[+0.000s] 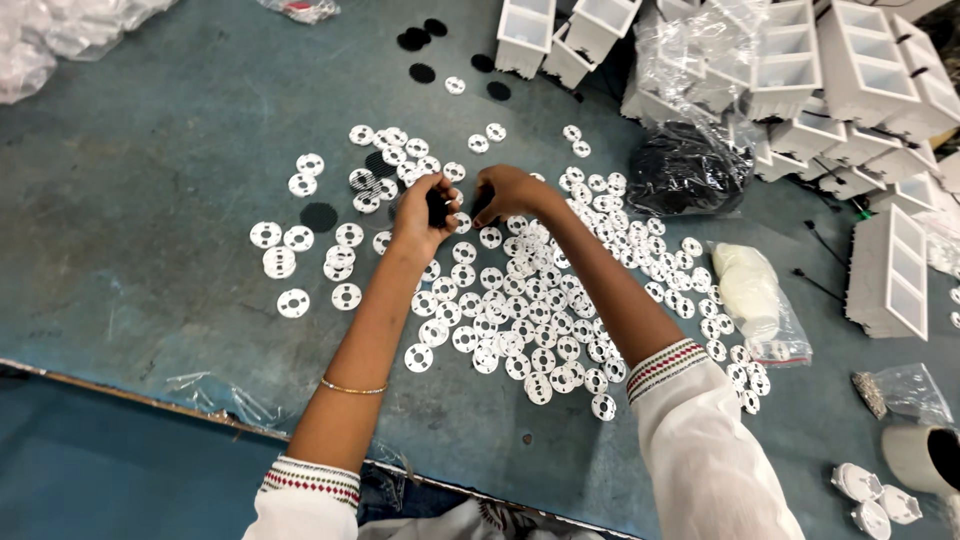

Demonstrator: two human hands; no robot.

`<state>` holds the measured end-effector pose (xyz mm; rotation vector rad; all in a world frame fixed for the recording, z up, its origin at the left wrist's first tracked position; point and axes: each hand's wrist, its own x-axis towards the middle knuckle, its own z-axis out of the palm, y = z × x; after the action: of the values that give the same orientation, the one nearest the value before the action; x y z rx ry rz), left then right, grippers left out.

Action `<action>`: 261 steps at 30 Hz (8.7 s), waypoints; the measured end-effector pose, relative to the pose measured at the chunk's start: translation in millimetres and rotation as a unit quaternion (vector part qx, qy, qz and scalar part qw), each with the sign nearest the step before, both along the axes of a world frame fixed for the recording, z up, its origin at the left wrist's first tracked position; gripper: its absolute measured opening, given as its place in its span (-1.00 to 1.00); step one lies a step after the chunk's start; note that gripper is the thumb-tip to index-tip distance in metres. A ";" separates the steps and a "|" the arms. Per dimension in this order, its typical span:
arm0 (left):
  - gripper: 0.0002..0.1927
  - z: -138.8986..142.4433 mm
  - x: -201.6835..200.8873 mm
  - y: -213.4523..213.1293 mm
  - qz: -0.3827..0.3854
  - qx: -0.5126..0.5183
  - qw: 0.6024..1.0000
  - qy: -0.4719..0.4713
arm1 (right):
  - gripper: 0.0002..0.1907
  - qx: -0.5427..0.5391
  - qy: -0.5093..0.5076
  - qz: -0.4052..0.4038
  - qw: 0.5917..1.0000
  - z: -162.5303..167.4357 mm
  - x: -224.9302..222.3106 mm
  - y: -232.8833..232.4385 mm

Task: The person picks white perforated plastic discs and black round foam pads from a workbench, presses a foam pad onto each disc to assemble the pair, and sets the assembled pieces aside on the table. They occasionally reach into a plastic bag to grab more black pads and sort through scattered discs.

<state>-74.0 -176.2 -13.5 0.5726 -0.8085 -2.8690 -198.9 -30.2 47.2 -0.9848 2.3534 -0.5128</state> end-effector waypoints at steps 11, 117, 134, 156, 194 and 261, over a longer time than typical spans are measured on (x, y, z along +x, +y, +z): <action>-0.83 4.9 5.4 0.2 0.006 -0.027 1.000 -0.014 | -0.60 0.003 -0.040 -0.044 0.998 1.1 10.6 0.8; -0.72 -18.8 -19.5 37.6 -0.022 0.174 0.984 0.020 | -0.58 -0.266 0.014 -0.075 0.961 -13.3 -160.5 -28.0; -0.71 -28.7 -32.2 25.5 -0.067 0.206 0.974 0.060 | -0.68 -0.139 0.165 0.296 0.930 68.7 -1.1 -110.3; -0.73 -13.9 -24.9 39.0 -0.149 0.129 0.980 0.025 | -0.76 -0.159 -0.050 0.259 0.951 29.3 -5.0 -146.1; -0.68 -13.5 -5.0 25.5 -0.102 0.100 0.989 0.025 | -0.48 -0.189 -0.051 0.292 0.936 1.4 75.0 -182.0; -0.75 6.6 23.2 -85.3 0.298 0.138 0.942 0.069 | -0.61 -0.154 0.005 0.101 0.983 -14.6 38.6 -85.6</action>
<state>-50.8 -261.5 -6.9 0.5216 -0.1592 -2.4207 -160.2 -115.9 32.7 -1.3504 2.1902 -0.8092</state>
